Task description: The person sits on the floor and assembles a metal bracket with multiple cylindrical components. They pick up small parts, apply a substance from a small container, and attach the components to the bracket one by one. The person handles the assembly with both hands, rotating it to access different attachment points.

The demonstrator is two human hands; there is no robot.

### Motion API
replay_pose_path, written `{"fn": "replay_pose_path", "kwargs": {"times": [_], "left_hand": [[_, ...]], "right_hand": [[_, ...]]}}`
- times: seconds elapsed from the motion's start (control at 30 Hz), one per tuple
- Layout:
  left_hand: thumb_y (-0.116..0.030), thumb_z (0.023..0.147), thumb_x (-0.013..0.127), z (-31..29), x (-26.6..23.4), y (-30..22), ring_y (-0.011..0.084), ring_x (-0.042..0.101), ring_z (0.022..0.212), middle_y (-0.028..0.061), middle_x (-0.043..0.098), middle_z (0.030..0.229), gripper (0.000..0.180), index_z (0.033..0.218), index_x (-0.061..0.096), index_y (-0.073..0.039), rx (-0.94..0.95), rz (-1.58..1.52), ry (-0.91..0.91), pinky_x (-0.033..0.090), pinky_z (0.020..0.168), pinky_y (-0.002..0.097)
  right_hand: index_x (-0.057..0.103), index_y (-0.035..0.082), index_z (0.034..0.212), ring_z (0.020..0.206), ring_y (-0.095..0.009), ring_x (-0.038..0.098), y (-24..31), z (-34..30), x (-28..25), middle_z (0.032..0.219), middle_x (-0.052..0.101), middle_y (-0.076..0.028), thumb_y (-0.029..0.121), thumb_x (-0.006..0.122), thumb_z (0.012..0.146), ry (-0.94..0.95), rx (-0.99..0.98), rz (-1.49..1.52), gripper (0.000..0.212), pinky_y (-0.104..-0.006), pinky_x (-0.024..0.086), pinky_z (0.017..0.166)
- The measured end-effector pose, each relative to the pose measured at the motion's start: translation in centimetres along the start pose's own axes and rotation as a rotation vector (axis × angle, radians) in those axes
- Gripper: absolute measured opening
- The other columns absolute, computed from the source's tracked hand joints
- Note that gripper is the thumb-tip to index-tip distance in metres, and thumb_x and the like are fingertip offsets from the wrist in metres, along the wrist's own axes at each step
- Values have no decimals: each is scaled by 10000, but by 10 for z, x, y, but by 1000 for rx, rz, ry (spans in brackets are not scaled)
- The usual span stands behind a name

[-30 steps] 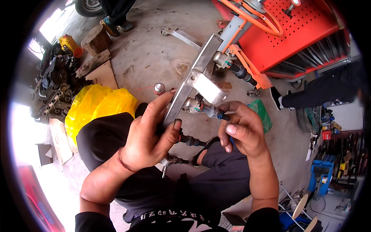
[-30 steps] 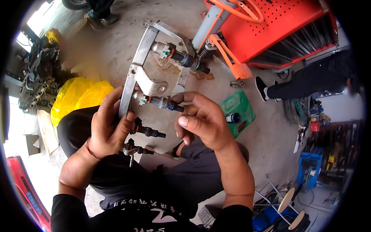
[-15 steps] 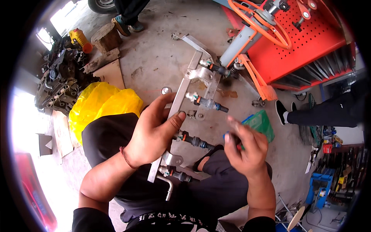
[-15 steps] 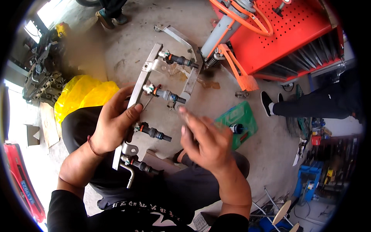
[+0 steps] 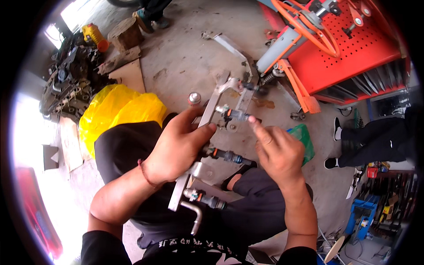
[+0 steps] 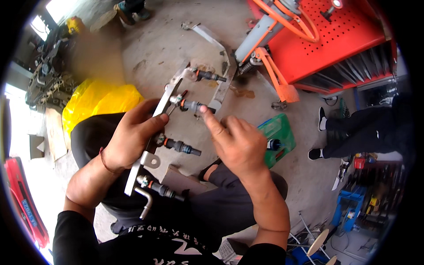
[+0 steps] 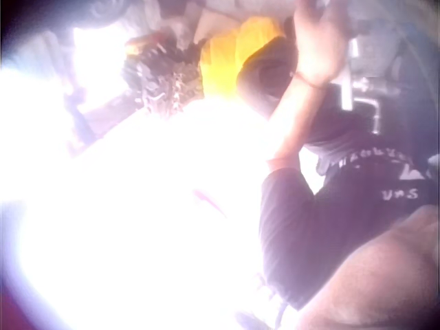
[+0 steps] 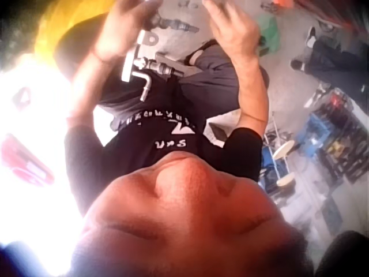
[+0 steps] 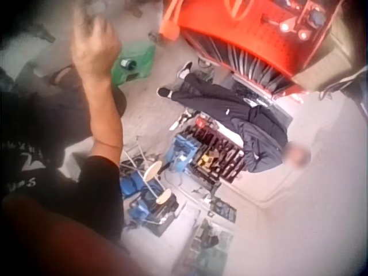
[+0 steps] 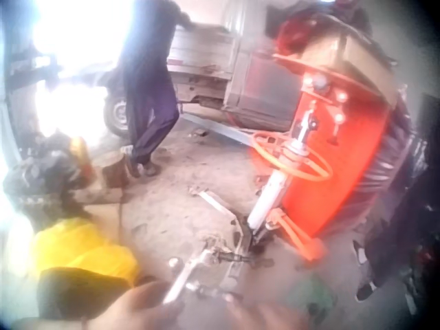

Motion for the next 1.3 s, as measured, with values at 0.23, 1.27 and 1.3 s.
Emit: {"fn": "replay_pose_path", "kwargs": {"times": [0.23, 1.27, 1.3], "left_hand": [[-122, 968, 614, -7, 7, 4, 129, 644, 707, 106, 662, 810, 443, 1338, 444, 52, 235, 125, -20, 496, 612, 298], [-63, 957, 614, -5, 20, 9, 105, 576, 673, 72, 615, 785, 456, 1368, 438, 25, 284, 290, 83, 474, 613, 273], [-58, 956, 615, -7, 21, 7, 100, 579, 687, 70, 623, 805, 458, 1370, 437, 23, 299, 269, 101, 479, 622, 270]], "right_hand": [[598, -21, 1191, 526, -83, 557, -10, -6, 13, 655, 630, -45, 121, 648, 956, 246, 854, 1119, 279, -236, 425, 458], [649, -18, 980, 456, -48, 499, -21, -21, 10, 582, 583, -10, 119, 785, 821, 271, 741, 803, 250, -237, 357, 409], [647, -24, 981, 449, -52, 485, -24, -21, 7, 583, 586, -8, 150, 789, 830, 354, 876, 996, 270, -239, 345, 403]]}}
Point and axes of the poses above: each hand's wrist, its own z-axis towards the middle knuckle, its own x-axis out of the palm, y = z × x, the point moved 4 cm from there along z, towards the middle knuckle
